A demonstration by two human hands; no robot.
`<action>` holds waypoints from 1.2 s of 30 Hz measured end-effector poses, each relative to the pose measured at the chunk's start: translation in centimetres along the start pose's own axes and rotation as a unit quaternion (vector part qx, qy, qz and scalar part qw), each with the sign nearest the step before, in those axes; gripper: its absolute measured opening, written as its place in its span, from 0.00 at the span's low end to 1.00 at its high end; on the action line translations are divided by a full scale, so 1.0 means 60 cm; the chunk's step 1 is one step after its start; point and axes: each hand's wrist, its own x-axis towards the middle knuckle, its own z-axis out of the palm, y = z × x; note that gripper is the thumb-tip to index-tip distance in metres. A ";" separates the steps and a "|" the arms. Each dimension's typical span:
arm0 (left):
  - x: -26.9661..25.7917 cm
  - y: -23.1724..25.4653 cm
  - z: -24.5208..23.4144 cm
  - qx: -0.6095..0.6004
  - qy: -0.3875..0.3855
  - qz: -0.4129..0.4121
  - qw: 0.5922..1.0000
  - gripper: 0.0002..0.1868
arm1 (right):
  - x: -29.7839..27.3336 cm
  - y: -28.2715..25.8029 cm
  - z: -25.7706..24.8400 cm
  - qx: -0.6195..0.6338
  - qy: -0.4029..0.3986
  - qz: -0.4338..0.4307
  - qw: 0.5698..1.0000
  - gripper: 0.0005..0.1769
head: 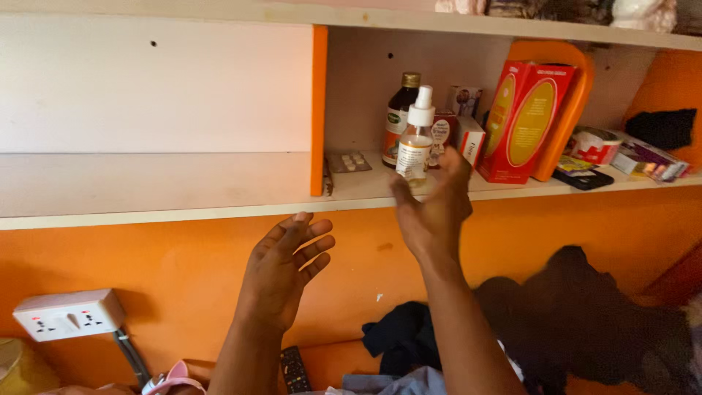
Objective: The person removes various items from a wall-mounted shelf, including remote controls, a perfume bottle, a plastic bag with a photo, a small black container, a card, a pen, a spray bottle, blister packs, and boxes. They place each item on the surface below the shelf.
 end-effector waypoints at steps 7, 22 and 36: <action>-0.010 -0.002 0.009 -0.020 -0.009 -0.008 1.000 0.16 | 0.026 -0.017 0.024 -0.150 -0.017 0.057 0.987 0.65; -0.013 -0.008 0.019 0.018 -0.060 -0.037 0.997 0.22 | -0.024 -0.051 -0.059 0.336 -0.159 0.128 0.919 0.29; -0.041 0.007 0.047 0.059 -0.167 -0.044 0.983 0.23 | -0.037 -0.018 -0.079 0.690 -0.306 0.328 0.568 0.30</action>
